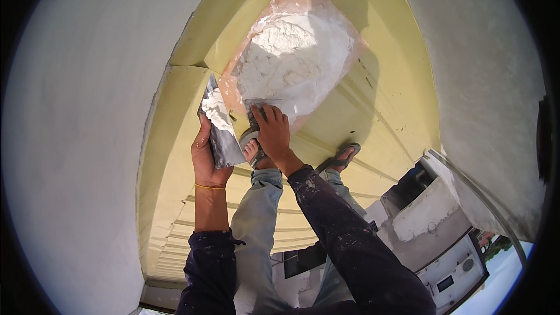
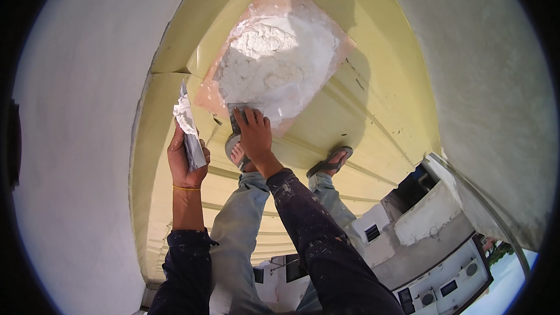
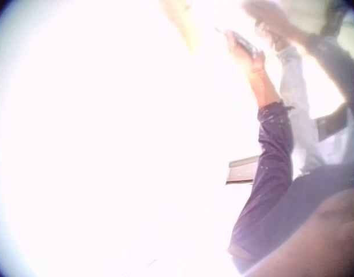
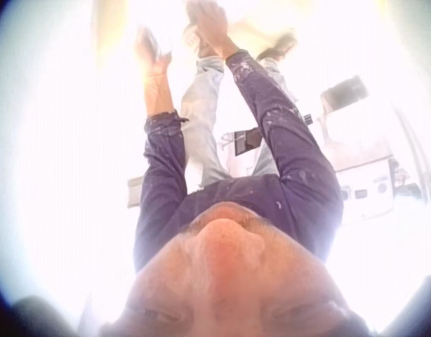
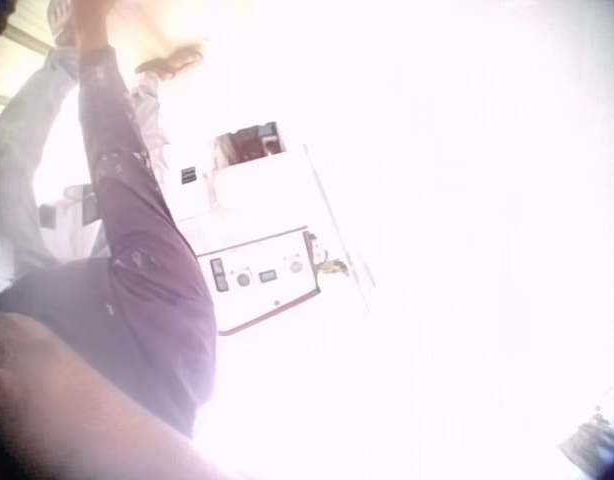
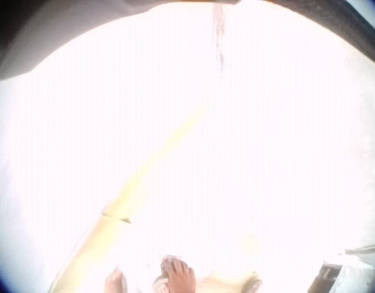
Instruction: The person scoops white plaster from a bag using a trowel and applies it to a curved wall on a rooftop. They repeatedly smooth the surface with a smaller trowel, working along the edge and upper sections of the wall.
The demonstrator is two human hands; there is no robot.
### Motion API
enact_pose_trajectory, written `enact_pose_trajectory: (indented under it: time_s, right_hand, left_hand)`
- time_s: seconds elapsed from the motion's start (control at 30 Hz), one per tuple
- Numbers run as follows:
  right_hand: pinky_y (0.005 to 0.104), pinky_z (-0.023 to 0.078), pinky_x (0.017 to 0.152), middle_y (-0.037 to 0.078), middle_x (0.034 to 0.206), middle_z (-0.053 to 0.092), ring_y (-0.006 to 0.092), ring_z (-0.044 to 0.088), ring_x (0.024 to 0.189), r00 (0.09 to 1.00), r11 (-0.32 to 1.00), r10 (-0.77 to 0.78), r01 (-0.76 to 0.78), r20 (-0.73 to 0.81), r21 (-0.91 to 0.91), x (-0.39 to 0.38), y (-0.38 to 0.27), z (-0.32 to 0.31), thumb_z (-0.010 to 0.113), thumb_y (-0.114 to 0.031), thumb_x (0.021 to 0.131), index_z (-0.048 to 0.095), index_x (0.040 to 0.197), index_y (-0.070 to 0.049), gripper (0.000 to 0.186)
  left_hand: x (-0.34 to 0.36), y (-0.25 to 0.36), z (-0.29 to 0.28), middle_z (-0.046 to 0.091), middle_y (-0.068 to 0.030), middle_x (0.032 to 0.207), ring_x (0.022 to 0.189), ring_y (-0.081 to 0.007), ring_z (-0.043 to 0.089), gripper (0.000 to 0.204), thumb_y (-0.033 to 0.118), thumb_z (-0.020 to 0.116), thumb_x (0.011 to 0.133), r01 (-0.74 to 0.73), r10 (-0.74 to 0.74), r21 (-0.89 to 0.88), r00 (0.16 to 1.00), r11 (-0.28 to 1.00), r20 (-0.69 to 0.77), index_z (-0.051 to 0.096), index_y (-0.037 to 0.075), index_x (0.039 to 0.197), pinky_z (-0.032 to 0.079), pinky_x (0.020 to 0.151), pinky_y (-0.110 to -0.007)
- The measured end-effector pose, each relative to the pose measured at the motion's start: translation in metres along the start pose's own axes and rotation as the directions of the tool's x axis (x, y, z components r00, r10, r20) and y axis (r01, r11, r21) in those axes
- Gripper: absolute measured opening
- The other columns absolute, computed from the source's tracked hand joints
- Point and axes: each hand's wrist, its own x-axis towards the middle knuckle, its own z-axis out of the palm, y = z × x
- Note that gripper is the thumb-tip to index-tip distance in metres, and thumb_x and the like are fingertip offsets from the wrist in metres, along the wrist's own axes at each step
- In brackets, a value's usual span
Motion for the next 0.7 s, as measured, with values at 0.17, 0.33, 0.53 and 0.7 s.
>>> enact_pose_trajectory:
  time_s: [0.17, 0.33, 0.53, 0.7]
  right_hand:
    - [0.0469, 0.04, 0.101, 0.011, 0.132, 0.053, 0.0321, 0.049, 0.122, 0.952, 0.973, 0.151, -0.191, 0.266, 0.131, -0.02, 0.009, -0.028, 0.068, -0.012, 0.085, 0.052, 0.142, -0.015, 0.059]
    - [0.041, 0.036, 0.11, 0.014, 0.139, 0.05, 0.0326, 0.047, 0.129, 0.984, 0.536, 0.06, -0.175, 0.17, 0.826, -0.033, 0.035, -0.131, 0.052, -0.001, 0.095, 0.047, 0.145, -0.01, 0.051]
    - [0.0445, 0.038, 0.11, 0.014, 0.143, 0.048, 0.0353, 0.044, 0.135, 0.961, 0.471, -0.215, 0.256, -0.172, 0.844, -0.049, -0.011, -0.346, 0.055, 0.001, 0.095, 0.049, 0.142, -0.013, 0.05]
    - [0.0485, 0.046, 0.104, 0.01, 0.141, 0.049, 0.0427, 0.046, 0.13, 0.618, 0.462, -0.69, 0.776, -0.375, 0.429, -0.046, -0.061, -0.485, 0.08, -0.002, 0.07, 0.063, 0.127, -0.033, 0.067]
  left_hand:
    - [0.001, 0.004, -0.002, 0.07, 0.0005, 0.107, 0.087, -0.014, 0.068, 0.032, 0.032, 0.059, 0.101, -0.039, 0.029, 0.1, 0.995, 0.994, 0.099, 0.062, 0.011, 0.125, 0.055, 0.073, -0.03]
    - [-0.021, 0.009, 0.013, 0.066, -0.0049, 0.122, 0.108, -0.0186, 0.065, 0.04, 0.033, 0.06, 0.101, -0.069, 0.021, 0.257, 0.982, 0.964, 0.186, 0.058, 0.007, 0.131, 0.052, 0.095, -0.035]
    - [-0.105, 0.007, 0.092, 0.066, -0.006, 0.119, 0.101, -0.0172, 0.067, 0.04, 0.032, 0.06, 0.101, -0.088, 0.011, 0.236, 0.951, 0.968, 0.308, 0.055, 0.007, 0.133, 0.057, 0.086, -0.035]
    - [-0.222, 0.007, 0.19, 0.065, -0.0077, 0.123, 0.107, -0.0197, 0.066, 0.045, 0.037, 0.052, 0.104, 0.047, -0.124, 0.157, 0.838, 0.987, 0.531, 0.051, 0.008, 0.137, 0.056, 0.089, -0.037]
